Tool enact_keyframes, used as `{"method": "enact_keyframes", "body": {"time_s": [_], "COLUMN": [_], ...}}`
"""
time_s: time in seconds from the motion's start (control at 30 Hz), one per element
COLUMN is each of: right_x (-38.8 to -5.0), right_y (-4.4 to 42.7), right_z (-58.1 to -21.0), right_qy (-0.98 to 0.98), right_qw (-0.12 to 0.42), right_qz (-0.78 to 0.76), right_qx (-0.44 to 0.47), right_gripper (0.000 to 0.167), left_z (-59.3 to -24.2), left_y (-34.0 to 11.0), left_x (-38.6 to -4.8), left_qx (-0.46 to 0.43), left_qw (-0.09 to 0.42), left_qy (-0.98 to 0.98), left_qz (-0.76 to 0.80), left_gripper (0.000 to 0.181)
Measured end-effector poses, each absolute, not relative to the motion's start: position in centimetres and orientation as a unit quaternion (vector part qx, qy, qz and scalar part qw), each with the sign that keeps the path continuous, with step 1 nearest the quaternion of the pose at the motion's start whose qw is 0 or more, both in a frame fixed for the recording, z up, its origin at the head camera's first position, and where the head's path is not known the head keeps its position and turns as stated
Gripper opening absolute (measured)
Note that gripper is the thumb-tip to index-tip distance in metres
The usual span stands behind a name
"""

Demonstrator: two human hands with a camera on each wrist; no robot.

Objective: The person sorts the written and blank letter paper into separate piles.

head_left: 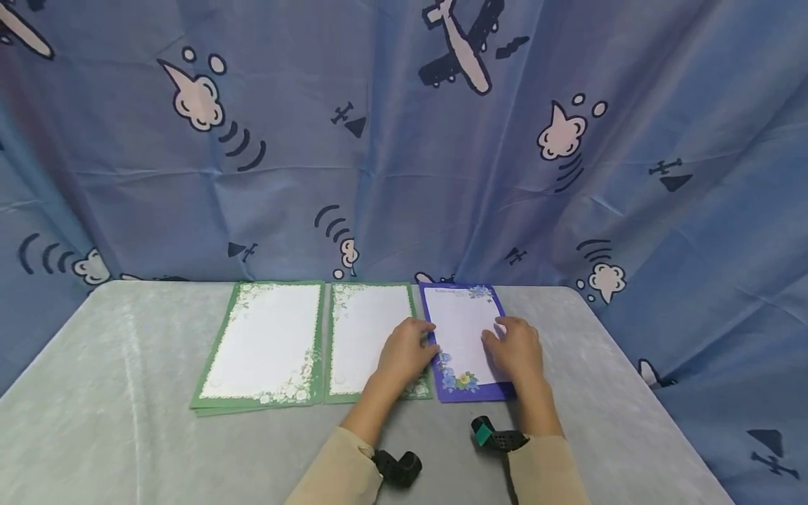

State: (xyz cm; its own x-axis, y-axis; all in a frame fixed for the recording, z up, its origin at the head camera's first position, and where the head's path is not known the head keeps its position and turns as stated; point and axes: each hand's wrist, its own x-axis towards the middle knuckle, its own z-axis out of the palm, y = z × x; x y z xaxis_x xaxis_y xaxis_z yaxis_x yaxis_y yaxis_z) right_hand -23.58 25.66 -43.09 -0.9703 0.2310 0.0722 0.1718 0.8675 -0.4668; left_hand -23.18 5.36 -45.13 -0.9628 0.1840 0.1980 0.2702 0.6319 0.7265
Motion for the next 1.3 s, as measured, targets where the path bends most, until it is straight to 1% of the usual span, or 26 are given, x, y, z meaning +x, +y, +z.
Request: {"method": "enact_keyframes", "body": {"time_s": [0.2,0.33,0.6,0.8,0.97,1.1,1.3], "right_x": [-23.4,-23.3,-22.9,-22.8,-22.8,-22.8,-22.7], "right_y": [23.7,21.8,18.6,17.3,16.6,16.1,15.8], "right_z": [-41.4,-41.1,-41.4,-41.6,-42.4,-43.0,-43.7], "right_qy": [-0.953,-0.948,-0.93,-0.92,-0.922,-0.924,-0.941], "right_qw": [0.068,0.083,0.082,0.094,0.088,0.069,0.035], "right_qz": [0.294,0.308,0.35,0.372,0.369,0.369,0.329], "right_qx": [-0.029,0.021,0.075,0.08,0.079,0.073,0.077], "right_gripper": [0.046,0.042,0.035,0.03,0.029,0.031,0.037], "left_z": [-42.1,-40.9,-42.5,-43.3,-43.7,-44.1,-44.6], "left_y": [3.4,1.0,-5.0,-7.8,-8.7,-8.7,-8.4], "left_x": [-22.2,-21.9,-21.1,-21.1,-21.4,-21.5,-21.6], "left_qx": [-0.133,-0.128,-0.069,-0.045,-0.01,0.003,0.003], "left_qw": [0.044,0.055,0.097,0.116,0.107,0.094,0.101], "left_qy": [-0.898,-0.911,-0.922,-0.92,-0.922,-0.924,-0.929], "left_qz": [-0.416,-0.387,-0.367,-0.37,-0.371,-0.37,-0.357], "left_gripper": [0.03,0.03,0.025,0.025,0.027,0.03,0.031]}}
